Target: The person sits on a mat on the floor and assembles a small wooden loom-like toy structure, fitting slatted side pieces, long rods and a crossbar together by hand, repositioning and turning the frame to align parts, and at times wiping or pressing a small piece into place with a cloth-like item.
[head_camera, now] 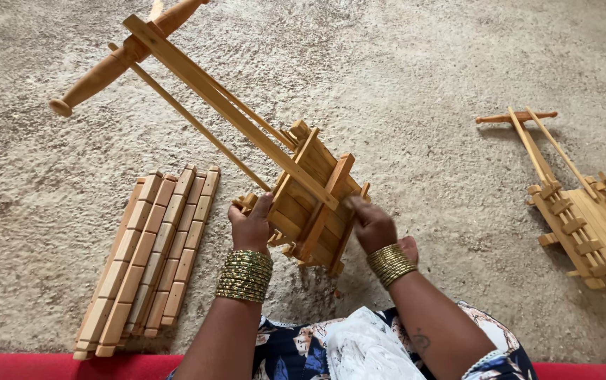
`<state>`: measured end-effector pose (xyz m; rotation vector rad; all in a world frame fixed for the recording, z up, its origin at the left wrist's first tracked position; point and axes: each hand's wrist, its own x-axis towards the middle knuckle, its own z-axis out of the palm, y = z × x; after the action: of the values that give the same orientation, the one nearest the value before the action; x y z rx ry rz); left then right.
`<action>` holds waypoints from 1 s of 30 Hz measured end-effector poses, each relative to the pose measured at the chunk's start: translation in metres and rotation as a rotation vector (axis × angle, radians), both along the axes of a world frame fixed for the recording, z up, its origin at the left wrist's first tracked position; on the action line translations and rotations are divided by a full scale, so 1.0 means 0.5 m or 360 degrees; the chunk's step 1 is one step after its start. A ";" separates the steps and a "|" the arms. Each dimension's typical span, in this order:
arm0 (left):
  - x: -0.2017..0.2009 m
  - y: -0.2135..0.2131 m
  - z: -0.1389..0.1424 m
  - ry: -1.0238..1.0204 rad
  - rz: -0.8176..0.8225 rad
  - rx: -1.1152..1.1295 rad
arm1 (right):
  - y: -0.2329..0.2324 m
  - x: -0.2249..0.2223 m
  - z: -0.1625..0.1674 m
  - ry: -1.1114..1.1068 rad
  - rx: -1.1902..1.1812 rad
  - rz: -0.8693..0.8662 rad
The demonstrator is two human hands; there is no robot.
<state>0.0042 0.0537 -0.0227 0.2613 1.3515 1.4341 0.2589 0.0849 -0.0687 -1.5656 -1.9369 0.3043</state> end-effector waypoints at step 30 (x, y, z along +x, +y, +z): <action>-0.013 -0.004 -0.007 0.0087 -0.0043 -0.0055 | -0.135 -0.089 0.002 -0.0480 0.0357 0.0608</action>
<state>-0.0024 0.0516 -0.0259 0.2971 1.4104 1.3889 0.2143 0.0176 -0.0675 -1.1422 -2.4117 0.0007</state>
